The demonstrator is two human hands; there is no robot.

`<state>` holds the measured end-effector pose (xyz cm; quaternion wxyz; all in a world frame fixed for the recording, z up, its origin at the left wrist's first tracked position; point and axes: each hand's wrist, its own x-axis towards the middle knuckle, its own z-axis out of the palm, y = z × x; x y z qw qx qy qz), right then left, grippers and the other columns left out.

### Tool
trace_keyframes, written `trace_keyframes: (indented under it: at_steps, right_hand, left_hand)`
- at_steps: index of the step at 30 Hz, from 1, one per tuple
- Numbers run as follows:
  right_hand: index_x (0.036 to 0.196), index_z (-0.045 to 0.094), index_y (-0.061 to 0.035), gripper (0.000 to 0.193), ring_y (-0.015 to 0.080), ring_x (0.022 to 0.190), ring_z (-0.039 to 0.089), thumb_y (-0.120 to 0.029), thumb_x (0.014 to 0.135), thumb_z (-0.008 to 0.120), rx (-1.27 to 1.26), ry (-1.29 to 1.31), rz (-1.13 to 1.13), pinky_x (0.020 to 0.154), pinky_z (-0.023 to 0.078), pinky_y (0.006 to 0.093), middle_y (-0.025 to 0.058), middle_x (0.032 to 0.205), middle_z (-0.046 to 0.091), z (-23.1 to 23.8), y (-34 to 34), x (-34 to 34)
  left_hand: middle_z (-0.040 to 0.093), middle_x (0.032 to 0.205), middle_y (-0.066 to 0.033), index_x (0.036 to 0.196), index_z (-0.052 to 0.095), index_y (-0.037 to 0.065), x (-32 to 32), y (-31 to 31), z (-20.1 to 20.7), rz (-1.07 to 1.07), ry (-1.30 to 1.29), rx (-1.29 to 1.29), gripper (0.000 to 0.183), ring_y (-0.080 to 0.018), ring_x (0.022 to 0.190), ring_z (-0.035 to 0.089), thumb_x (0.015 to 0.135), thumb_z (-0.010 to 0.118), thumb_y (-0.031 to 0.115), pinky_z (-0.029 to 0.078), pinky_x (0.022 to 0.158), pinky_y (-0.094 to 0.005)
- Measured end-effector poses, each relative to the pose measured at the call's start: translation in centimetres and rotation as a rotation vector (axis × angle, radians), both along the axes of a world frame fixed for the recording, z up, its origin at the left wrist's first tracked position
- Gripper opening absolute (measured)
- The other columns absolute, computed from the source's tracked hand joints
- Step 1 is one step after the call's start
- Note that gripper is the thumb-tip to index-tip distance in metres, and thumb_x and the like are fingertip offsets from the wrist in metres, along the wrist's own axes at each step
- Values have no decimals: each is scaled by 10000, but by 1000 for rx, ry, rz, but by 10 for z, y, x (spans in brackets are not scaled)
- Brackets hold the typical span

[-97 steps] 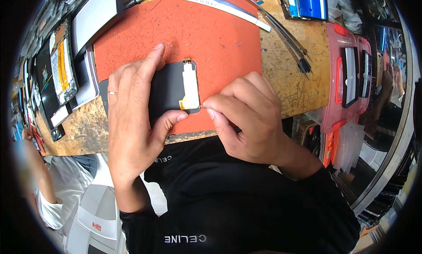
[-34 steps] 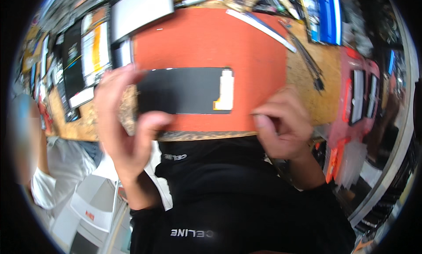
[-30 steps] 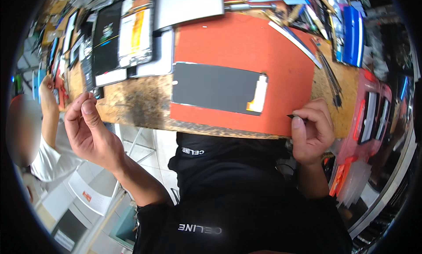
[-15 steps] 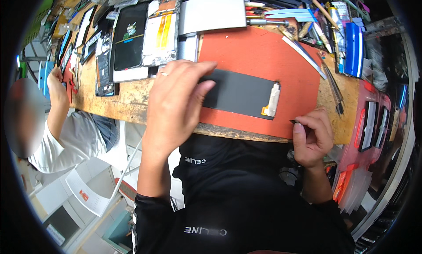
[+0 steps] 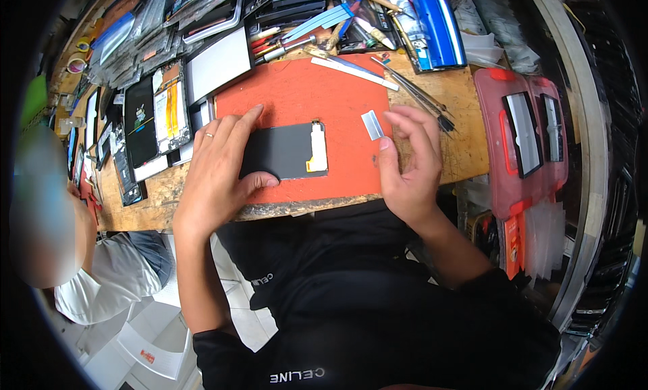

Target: The person applies adhesive tape to a smartphone screen assembly and then uses a heat press machine to bond the components. They repeatedly adjust the machine's settings and handle the screen assembly during the process.

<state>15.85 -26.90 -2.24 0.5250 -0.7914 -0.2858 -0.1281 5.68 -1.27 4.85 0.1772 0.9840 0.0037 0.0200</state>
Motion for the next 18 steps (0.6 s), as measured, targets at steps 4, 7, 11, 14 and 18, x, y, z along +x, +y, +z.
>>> trace_keyframes:
  at_steps: [4,7,11,14,18]
  right_hand:
    - [1124,653,18,318,321,1049,620,88,813,654,50,-5,51,889,510,398,159,1151,615,3,-3,0]
    - [1084,652,13,281,296,924,642,80,811,665,104,-35,33,780,527,365,154,1099,618,1,-4,-2]
    - [1058,651,14,248,273,838,644,72,817,665,116,-59,-1,762,525,357,147,1044,628,-8,-2,-1]
    - [1034,652,11,219,266,827,645,68,823,665,134,-38,15,749,522,357,137,999,634,-8,-2,0]
    - [1082,675,3,221,269,841,655,-2,861,686,112,10,57,747,521,364,140,1032,656,12,0,-3]
  left_hand:
    - [572,1159,-126,1398,537,56,14,7,8,-52,122,-71,867,-345,1135,517,640,911,249,379,1009,-442]
    - [531,1194,-130,1307,583,62,17,9,9,-106,140,0,774,-358,1137,500,642,930,253,380,1003,-456]
    - [556,1192,-155,1257,589,34,10,6,4,-85,57,16,706,-380,1121,525,665,926,220,421,980,-453]
    - [615,1143,-181,1251,576,33,8,6,2,-74,60,-138,741,-392,1036,561,633,944,215,441,971,-435]
    - [651,1034,-158,1075,613,18,3,10,8,-66,-93,-183,372,-363,946,587,785,837,80,464,873,-422]
